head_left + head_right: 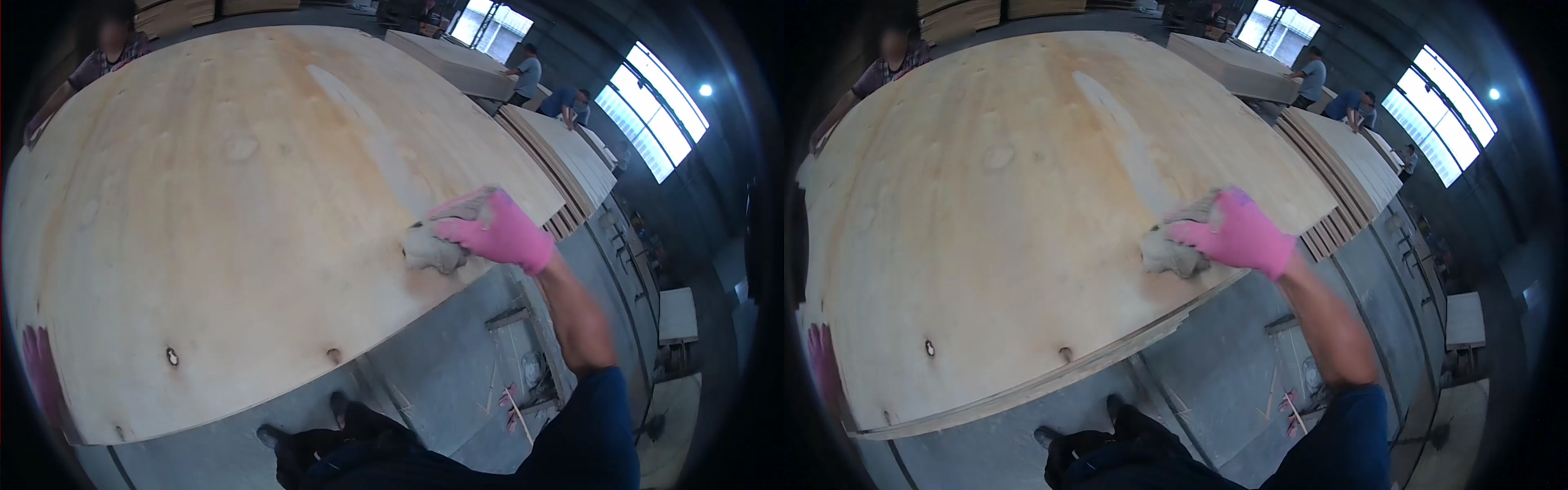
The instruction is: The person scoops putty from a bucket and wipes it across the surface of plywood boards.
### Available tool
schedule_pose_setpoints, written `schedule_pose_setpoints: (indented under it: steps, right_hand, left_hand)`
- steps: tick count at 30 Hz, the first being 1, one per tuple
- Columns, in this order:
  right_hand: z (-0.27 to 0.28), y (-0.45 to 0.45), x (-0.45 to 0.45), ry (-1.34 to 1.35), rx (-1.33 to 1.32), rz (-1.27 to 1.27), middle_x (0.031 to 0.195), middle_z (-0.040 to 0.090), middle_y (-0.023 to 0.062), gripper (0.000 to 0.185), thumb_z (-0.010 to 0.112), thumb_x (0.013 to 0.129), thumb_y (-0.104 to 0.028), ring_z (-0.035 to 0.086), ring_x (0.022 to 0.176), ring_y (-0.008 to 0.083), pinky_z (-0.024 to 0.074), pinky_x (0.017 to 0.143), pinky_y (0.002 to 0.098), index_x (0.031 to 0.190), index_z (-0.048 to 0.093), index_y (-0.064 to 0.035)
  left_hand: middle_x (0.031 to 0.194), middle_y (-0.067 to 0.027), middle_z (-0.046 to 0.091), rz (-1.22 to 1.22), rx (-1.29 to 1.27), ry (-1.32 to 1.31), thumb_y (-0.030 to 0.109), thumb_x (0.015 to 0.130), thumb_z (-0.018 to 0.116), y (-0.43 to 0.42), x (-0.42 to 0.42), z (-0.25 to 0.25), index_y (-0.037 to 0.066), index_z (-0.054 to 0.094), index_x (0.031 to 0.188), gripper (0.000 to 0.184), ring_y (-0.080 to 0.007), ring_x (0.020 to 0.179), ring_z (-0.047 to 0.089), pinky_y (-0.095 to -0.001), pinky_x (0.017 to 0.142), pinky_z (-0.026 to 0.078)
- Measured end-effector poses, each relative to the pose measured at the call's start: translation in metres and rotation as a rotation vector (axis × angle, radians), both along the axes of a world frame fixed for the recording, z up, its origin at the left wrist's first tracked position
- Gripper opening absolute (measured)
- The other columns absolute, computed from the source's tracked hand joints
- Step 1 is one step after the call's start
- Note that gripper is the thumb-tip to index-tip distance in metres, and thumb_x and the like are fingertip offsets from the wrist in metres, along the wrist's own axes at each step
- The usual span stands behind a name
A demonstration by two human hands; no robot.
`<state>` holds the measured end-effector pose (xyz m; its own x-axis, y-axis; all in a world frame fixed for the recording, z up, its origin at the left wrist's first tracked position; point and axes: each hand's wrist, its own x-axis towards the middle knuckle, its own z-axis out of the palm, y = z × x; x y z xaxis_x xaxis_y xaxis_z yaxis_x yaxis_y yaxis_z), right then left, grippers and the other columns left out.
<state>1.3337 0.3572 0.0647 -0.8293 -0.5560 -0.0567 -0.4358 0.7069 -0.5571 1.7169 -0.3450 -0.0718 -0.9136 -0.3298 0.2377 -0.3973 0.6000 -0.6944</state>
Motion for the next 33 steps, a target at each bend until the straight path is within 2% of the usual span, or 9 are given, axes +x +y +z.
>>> schedule_pose_setpoints:
  steps: [1,5,10,12,14,17,26,30,33]
  right_hand:
    - [0.0,-0.013,0.008,0.036,-0.014,0.007,0.101,0.075,0.0141,0.028,0.072,0.083,-0.023,0.07,0.085,0.018,0.0541,0.082,0.0316,0.104,0.076,-0.005]
    - [-0.001,-0.051,0.057,0.017,-0.054,-0.093,0.102,0.074,0.0152,0.026,0.073,0.082,-0.02,0.071,0.088,0.0226,0.0542,0.081,0.0298,0.1,0.074,-0.0007]
    - [-0.009,-0.164,0.111,-0.195,-0.357,-0.056,0.094,0.075,0.0122,0.026,0.075,0.082,-0.019,0.071,0.083,0.0187,0.0548,0.075,0.0288,0.098,0.072,0.0015]
    - [-0.03,-0.202,0.1,0.412,-0.353,0.279,0.089,0.074,0.0093,0.025,0.075,0.083,-0.019,0.067,0.079,0.0133,0.054,0.071,0.0279,0.096,0.071,0.0025]
    - [-0.026,-0.246,0.103,0.391,-0.381,0.264,0.086,0.072,0.0077,0.025,0.075,0.084,-0.019,0.065,0.077,0.0109,0.0533,0.069,0.0273,0.093,0.07,0.0035]
    - [-0.003,-0.312,0.112,-0.238,-0.342,-0.055,0.084,0.07,0.0079,0.028,0.075,0.085,-0.021,0.065,0.077,0.0127,0.0529,0.07,0.0278,0.091,0.068,0.0051]
    - [0.004,-0.3,0.208,0.144,0.05,0.132,0.078,0.073,0.0079,0.026,0.072,0.085,-0.022,0.063,0.064,0.0112,0.0518,0.06,0.0292,0.104,0.076,-0.0039]
    - [-0.015,-0.319,0.274,0.352,-0.064,0.072,0.072,0.069,0.0177,0.023,0.071,0.086,-0.026,0.065,0.057,0.0287,0.0521,0.06,0.0361,0.102,0.077,-0.0113]
    - [-0.013,-0.364,0.305,0.369,-0.091,-0.003,0.077,0.068,0.0193,0.02,0.07,0.087,-0.023,0.065,0.061,0.0277,0.0512,0.059,0.0334,0.102,0.077,-0.012]
  left_hand:
    - [0.141,-0.0235,0.05,-0.24,-0.28,0.024,0.01,0.102,0.049,-0.035,0.02,-0.028,0.005,0.041,0.147,0.046,-0.0302,0.132,0.049,-0.0383,0.107,0.044]
    - [0.158,-0.024,0.026,-0.166,0.323,0.259,0.014,0.101,0.043,-0.041,0.021,-0.051,0.007,0.037,0.149,0.049,-0.0397,0.147,0.024,-0.0444,0.12,0.021]
    - [0.161,-0.02,0.024,0.038,0.867,0.246,0.032,0.103,0.043,0.072,-0.019,0.071,0.001,0.03,0.153,0.061,-0.0326,0.151,0.016,-0.0407,0.123,0.014]
    - [0.159,-0.0212,0.027,0.057,0.848,0.217,0.031,0.102,0.044,0.019,0.012,0.08,0.0,0.031,0.152,0.06,-0.033,0.15,0.019,-0.0409,0.122,0.015]
    - [0.158,-0.0207,0.031,0.021,0.914,0.347,0.026,0.102,0.046,-0.088,0.064,0.057,-0.003,0.035,0.15,0.057,-0.0335,0.148,0.024,-0.0397,0.121,0.018]
    - [0.151,-0.031,0.034,-0.181,0.212,-0.103,0.02,0.105,0.034,-0.257,0.191,0.024,0.005,0.04,0.146,0.044,-0.0475,0.142,0.029,-0.0527,0.119,0.024]
    - [0.142,-0.0295,0.044,-0.114,0.113,-0.216,0.02,0.103,0.04,-0.211,0.186,0.056,0.004,0.043,0.143,0.043,-0.0475,0.134,0.039,-0.0509,0.115,0.032]
    - [0.151,-0.0248,0.036,-0.03,0.465,0.166,0.023,0.102,0.044,-0.216,0.186,0.044,-0.001,0.038,0.146,0.05,-0.0391,0.142,0.03,-0.0446,0.119,0.024]
    - [0.157,-0.0213,0.031,0.025,0.731,0.437,0.025,0.102,0.046,-0.216,0.176,0.038,-0.004,0.035,0.149,0.057,-0.0329,0.148,0.023,-0.04,0.122,0.018]
